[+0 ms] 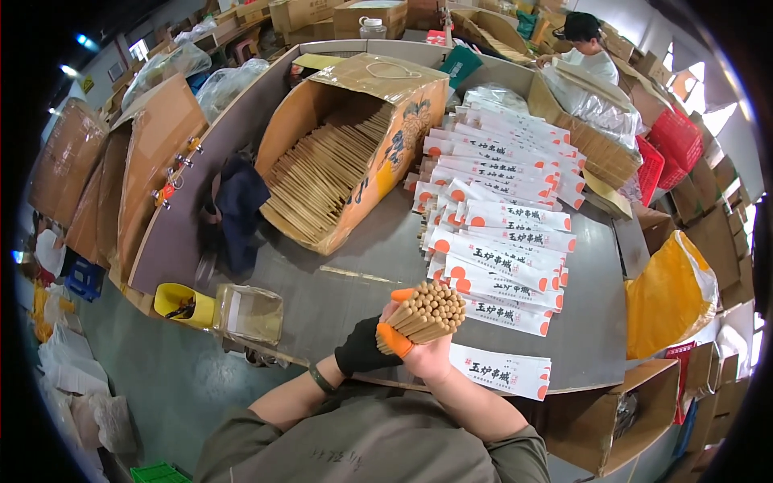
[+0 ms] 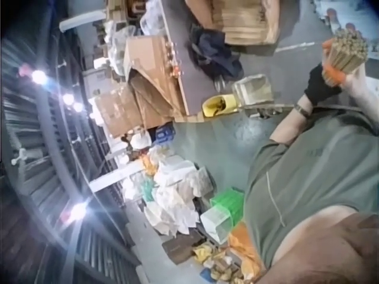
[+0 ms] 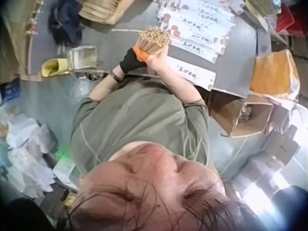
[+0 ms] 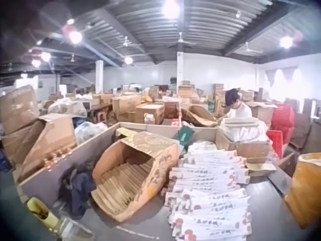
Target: Packaging bundles of wooden sticks into paper envelopes on a production line.
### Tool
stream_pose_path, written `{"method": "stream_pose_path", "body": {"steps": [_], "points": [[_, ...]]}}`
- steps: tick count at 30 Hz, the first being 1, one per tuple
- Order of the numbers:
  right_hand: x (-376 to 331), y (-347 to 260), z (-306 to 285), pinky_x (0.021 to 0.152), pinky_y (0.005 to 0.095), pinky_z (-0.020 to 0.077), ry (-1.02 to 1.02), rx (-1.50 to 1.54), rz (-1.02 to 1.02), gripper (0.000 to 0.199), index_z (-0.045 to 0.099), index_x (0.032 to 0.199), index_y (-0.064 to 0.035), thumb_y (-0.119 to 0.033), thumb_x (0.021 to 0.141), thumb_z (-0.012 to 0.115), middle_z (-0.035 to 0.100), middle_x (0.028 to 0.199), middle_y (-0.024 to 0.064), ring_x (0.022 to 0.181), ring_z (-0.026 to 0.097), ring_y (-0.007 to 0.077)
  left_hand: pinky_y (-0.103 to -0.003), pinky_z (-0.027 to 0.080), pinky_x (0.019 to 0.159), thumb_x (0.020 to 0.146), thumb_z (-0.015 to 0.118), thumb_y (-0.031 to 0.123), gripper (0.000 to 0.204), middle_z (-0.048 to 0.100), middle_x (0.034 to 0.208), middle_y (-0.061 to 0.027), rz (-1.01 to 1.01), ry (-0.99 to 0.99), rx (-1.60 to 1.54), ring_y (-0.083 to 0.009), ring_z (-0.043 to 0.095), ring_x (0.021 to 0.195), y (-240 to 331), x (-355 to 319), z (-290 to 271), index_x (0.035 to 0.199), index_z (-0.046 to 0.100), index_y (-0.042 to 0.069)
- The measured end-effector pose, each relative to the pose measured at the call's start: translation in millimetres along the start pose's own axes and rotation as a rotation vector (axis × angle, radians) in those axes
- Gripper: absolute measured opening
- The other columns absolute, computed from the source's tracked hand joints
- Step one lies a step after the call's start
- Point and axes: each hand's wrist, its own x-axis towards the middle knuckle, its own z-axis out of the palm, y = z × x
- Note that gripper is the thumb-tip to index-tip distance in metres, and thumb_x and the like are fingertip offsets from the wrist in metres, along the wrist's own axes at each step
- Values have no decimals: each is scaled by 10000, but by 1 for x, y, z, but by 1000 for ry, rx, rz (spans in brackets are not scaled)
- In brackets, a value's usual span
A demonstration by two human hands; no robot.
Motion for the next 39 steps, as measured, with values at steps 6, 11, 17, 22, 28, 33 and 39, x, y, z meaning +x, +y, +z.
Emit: {"method": "stream_pose_path", "body": {"steps": [6,11,17,22,28,33,39], "points": [[-3,-22,2,1020,317,417,35,33,56,748,410,1352,32,-19,725,815,531,1314,102,1185,541,170,-355,541,775,818,738,316,467,692,1033,-151,37,-8,-63,-284,685,923,-14,2,14,1186,603,62],[11,-50,-23,1070,416,336,60,340,-148,850,258,1449,37,-364,854,713,413,1401,159,1259,459,283,-628,-33,1123,908,448,628,728,125,1607,-103,-84,-365,157,-352,64,1469,-38,1,10,1528,256,298],[21,-129,-58,879,318,426,57,-442,-377,358,585,1171,42,0,826,670,613,1027,105,961,565,188,-310,525,866,786,792,153,456,683,1104,-100,22,111,-198,-155,652,1003,-50,-10,5,1186,606,36],[18,-153,-53,789,296,443,-125,-595,-300,394,625,1105,22,127,732,693,654,887,75,839,585,173,-313,534,796,746,816,143,424,697,987,-100,-31,224,-376,-164,669,889,-41,-13,-5,1105,622,26],[22,-153,-48,776,301,470,-202,-673,-316,424,631,1116,11,115,713,713,677,882,66,846,606,185,-315,536,797,728,821,100,421,700,980,-101,58,191,-109,-181,679,878,-10,-14,-27,1097,629,34],[24,-158,-42,731,308,499,-218,-738,-316,386,647,1085,12,82,716,736,686,857,51,806,614,195,-293,538,802,834,719,102,316,703,1007,-83,146,217,-33,-139,657,891,1,-14,-33,1115,616,3],[28,-166,-41,636,314,495,-292,-952,-288,341,661,1035,15,62,708,744,674,840,76,721,605,223,-293,533,787,790,758,93,352,701,950,-73,190,217,61,-128,654,856,5,-11,-37,1101,612,20]]}}
